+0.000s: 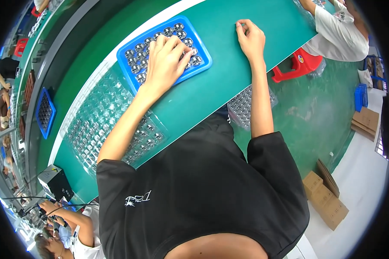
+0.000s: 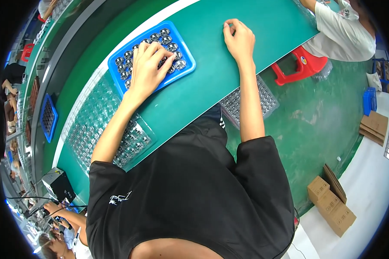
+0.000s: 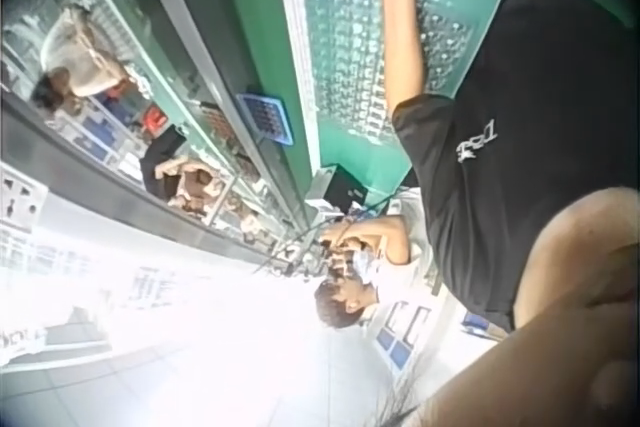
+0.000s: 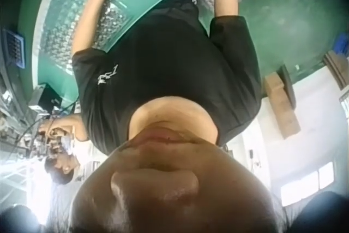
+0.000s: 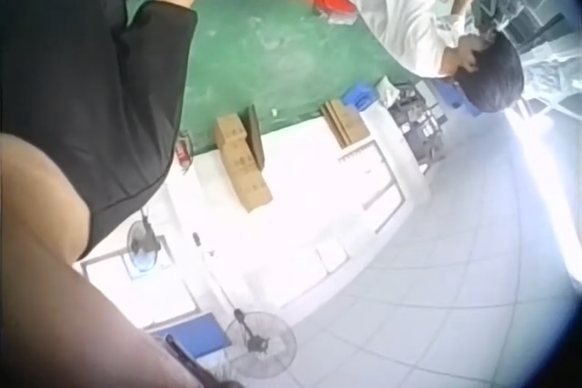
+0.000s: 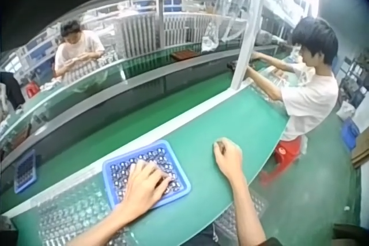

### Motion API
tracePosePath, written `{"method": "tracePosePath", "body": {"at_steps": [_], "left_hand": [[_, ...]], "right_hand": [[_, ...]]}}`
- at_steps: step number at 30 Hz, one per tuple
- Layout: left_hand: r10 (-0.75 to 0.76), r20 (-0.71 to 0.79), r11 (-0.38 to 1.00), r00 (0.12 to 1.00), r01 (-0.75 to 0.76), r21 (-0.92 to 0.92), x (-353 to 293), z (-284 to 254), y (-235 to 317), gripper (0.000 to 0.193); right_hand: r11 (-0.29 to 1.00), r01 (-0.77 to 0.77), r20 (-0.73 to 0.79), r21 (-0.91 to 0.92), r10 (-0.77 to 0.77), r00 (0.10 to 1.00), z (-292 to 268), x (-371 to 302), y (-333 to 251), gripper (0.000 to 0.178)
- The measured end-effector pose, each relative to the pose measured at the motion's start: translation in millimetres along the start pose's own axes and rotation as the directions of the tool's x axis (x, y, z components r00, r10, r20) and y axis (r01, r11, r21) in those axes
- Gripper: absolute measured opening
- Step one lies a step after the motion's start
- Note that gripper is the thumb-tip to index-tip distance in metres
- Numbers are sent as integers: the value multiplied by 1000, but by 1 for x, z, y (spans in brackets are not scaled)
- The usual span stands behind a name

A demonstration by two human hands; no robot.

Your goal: The person assembles small electronic components by hand, placing them into an organized plastic tray.

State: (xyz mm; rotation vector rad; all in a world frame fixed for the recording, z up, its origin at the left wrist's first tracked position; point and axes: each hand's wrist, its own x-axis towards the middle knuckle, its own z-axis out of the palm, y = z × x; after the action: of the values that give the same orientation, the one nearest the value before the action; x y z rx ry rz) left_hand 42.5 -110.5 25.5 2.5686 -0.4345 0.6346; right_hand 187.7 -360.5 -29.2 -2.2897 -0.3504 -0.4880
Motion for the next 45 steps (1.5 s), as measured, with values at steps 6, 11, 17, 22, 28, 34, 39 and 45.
{"method": "tracePosePath", "body": {"at_steps": [6,11,17,22,28,34,39,45], "left_hand": [[10,21,999,1000,-11,32,-1,4,0,12],[-18,75,1000,997,17,21,2,3,1,10],[-121,108,990,987,128,-57,5,-15,1,16],[-266,-21,961,964,264,-83,-19,-68,-16,16],[-471,-207,863,857,497,94,-93,-146,-85,16],[-533,-228,798,815,574,183,-150,-152,-120,17],[-501,-234,828,833,540,152,-151,-151,-128,18],[-461,-217,839,861,502,210,-150,-150,-129,17]], "right_hand": [[1000,17,-10,-9,-17,1000,-2,0,-2,17],[1000,4,-3,-10,-4,1000,-2,1,1,16],[998,65,-11,-16,-66,998,4,1,8,19],[997,67,25,-30,-67,997,7,3,10,18],[992,117,1,-49,-117,993,4,4,12,16],[969,190,54,-159,-184,981,1,1,-1,15],[960,202,56,-195,-195,979,0,-7,-8,16],[961,175,82,-214,-161,984,-3,-7,-12,16]]}}
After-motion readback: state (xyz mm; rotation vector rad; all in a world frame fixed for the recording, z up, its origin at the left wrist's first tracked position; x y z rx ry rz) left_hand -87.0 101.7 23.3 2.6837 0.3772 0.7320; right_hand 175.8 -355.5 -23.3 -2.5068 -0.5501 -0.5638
